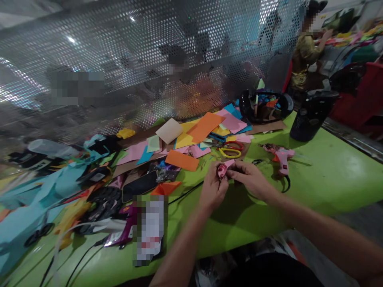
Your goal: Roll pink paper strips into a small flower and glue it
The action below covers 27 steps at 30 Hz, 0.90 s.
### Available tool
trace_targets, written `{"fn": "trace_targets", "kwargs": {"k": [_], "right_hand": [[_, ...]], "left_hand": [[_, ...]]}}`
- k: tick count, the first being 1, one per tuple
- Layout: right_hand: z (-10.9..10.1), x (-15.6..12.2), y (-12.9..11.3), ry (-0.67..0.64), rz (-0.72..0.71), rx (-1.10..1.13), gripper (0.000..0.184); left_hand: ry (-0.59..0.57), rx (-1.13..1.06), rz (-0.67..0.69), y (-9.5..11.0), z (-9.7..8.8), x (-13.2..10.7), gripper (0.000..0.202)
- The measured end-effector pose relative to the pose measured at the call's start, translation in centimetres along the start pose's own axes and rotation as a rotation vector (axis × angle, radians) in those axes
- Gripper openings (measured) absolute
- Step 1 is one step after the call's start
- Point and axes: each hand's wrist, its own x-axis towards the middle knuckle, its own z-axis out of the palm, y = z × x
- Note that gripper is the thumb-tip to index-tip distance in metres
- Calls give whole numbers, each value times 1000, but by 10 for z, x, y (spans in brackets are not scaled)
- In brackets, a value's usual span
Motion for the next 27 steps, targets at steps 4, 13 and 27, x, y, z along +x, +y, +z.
{"fn": "trace_targets", "kwargs": {"k": [4, 13, 27], "right_hand": [[0, 1, -1, 4, 23, 15, 28], [-5, 5, 7, 26, 12, -76, 20], [-9, -2, 0, 121, -148, -592, 11]], "left_hand": [[-4, 78, 44, 0, 0, -1, 28], [-6, 216, 115, 1, 3, -2, 32], [-140, 120, 56, 4, 5, -4, 32]]}}
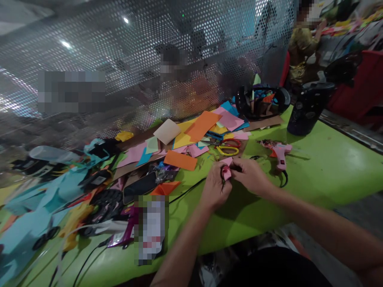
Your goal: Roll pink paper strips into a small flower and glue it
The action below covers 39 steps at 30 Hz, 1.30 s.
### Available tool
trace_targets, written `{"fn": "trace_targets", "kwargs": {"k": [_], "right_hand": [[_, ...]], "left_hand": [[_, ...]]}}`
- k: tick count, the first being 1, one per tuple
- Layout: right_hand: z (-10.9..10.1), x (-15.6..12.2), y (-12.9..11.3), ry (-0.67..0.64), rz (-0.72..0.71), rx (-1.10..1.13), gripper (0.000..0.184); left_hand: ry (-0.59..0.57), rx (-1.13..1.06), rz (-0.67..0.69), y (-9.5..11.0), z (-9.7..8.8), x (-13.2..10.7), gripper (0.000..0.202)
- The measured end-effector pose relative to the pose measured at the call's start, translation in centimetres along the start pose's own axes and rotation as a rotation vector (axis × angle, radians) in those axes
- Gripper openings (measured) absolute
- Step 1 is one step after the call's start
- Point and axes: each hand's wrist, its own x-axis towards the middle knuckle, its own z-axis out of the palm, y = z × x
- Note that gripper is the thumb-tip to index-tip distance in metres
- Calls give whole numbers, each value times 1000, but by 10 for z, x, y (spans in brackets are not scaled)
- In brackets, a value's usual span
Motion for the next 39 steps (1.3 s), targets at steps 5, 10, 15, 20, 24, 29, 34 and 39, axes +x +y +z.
{"fn": "trace_targets", "kwargs": {"k": [5, 10, 15, 20, 24, 29, 34, 39], "right_hand": [[0, 0, 5, 3, 3, 88, 14], [-2, 5, 9, -130, 79, 390, 33], [-6, 8, 8, -223, 159, 499, 42], [-9, 7, 5, -207, 142, 479, 42], [-9, 5, 3, -95, 88, 414, 32], [-8, 3, 3, -4, 42, 378, 24], [-8, 4, 3, -12, 48, 393, 22], [-8, 3, 3, 3, 53, 370, 22]], "left_hand": [[-13, -153, -60, 2, -3, 1, 29], [38, -363, -197, -6, -3, -1, 23], [52, -512, -256, -11, -2, 0, 23], [47, -574, -280, -8, -4, 1, 24], [10, -546, -266, -7, -6, 1, 28], [-35, -553, -244, -6, -6, 1, 31], [-47, -539, -231, -6, -6, 1, 32], [-88, -480, -224, -5, -8, 1, 31]]}}
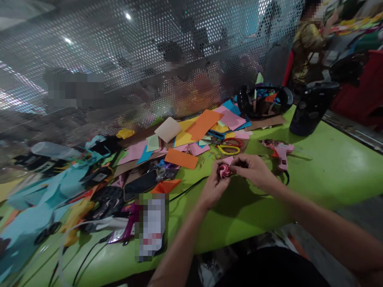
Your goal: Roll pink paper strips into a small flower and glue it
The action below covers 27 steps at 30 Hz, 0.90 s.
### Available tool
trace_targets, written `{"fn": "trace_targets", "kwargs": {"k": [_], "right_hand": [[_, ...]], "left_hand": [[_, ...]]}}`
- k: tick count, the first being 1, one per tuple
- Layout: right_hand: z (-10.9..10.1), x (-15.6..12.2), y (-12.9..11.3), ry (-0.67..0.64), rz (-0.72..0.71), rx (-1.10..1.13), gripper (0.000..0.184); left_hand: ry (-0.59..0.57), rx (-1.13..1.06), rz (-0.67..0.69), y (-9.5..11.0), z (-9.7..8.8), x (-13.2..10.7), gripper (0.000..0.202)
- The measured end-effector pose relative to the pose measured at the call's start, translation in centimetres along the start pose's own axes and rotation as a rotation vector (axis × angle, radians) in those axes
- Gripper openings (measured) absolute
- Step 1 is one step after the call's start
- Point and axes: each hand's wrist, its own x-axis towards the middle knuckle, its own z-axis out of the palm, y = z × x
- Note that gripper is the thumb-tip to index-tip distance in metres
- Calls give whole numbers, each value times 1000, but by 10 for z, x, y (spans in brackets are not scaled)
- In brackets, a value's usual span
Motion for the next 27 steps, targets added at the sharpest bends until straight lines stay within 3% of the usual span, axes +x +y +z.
{"fn": "trace_targets", "kwargs": {"k": [9, 14, 22, 27], "right_hand": [[-3, -4, -4, 16, -64, -319, 10], [-2, -4, 0, 34, -72, -415, 8], [-5, -1, 0, -50, -36, -200, 19], [-3, 3, 3, -39, 1, -18, 23]], "left_hand": [[-71, 266, 39, 11, 0, 1, 34], [-113, 306, 18, 11, 1, 1, 34], [-25, -147, -81, -1, -4, 5, 38], [-38, -216, -99, -3, -5, 4, 36]]}}
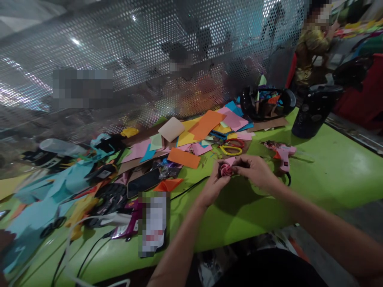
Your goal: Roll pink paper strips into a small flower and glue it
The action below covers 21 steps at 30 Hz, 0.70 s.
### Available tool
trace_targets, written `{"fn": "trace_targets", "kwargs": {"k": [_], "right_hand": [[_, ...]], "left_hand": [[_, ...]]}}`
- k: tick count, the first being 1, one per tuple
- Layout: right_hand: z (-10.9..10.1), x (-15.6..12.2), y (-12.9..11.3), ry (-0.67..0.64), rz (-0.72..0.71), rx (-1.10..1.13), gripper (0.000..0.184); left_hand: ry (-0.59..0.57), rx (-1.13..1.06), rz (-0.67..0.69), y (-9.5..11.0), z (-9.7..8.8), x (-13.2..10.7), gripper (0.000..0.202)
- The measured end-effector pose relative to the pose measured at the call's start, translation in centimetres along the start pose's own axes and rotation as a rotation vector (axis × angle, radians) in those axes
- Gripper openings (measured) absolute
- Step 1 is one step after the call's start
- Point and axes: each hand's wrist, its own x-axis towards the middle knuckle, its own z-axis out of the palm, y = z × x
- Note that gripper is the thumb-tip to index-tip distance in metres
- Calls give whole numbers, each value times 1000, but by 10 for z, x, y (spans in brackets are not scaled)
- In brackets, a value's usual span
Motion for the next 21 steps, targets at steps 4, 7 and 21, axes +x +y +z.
{"fn": "trace_targets", "kwargs": {"k": [4, 7, 21], "right_hand": [[2, 2, 2, 22, 42, 93, 30], [3, 3, 3, 18, 84, 163, 35], [-2, 2, 0, -155, 288, 393, 37]], "left_hand": [[-46, 31, 4, -1, -1, -2, 33], [-55, 30, 9, 0, -1, -2, 31], [-88, -505, -114, 0, -1, -4, 30]]}}
